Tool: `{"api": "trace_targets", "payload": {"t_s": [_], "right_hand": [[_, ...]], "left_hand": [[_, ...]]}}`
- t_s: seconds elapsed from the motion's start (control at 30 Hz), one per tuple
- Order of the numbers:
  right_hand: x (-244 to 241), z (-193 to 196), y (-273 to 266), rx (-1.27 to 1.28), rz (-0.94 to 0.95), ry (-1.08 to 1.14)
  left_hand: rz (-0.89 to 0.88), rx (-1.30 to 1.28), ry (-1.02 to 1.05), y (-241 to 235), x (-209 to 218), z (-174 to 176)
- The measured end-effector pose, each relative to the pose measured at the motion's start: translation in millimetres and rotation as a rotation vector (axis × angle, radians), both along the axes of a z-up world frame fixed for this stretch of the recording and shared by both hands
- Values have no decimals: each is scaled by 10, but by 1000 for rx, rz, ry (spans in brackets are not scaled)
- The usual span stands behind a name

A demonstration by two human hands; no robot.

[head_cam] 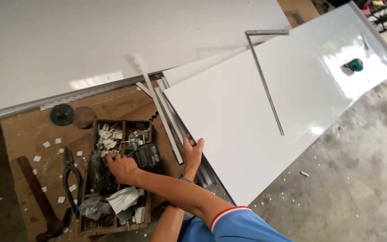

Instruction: The person aligns a slotted white rail along the edge of a white PVC panel on a workbench, using an L-square ruler to position it. They take screws from a hardware tray and drive them into the rail with a cordless drill, repeating along the panel edge.

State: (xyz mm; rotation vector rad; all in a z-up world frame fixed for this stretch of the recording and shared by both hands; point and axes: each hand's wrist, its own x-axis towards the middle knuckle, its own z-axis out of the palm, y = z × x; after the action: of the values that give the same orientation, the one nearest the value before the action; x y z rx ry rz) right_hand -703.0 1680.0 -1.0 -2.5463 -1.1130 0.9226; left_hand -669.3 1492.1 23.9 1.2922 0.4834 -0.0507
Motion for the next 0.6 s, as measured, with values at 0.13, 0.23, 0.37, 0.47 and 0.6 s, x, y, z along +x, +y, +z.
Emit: {"api": "trace_targets", "payload": {"t_s": [0.13, 0.23, 0.37, 0.47, 0.6], "right_hand": [[-110, 304, -239, 26, -44, 37], [-211, 531, -743, 258, -152, 67], [-451, 1280, -1691, 662, -359, 104], [-926, 1457, -2614, 812, -548, 203], [-1846, 857, -3926, 685, -861, 442]], "left_hand": [[-46, -12, 54, -161, -162, -197], [24, 12, -62, -393, -337, -498], [44, -22, -10, -403, -456, -308], [43, 111, 54, -432, -590, -286], [80, 82, -9, -676, -816, -273]]}}
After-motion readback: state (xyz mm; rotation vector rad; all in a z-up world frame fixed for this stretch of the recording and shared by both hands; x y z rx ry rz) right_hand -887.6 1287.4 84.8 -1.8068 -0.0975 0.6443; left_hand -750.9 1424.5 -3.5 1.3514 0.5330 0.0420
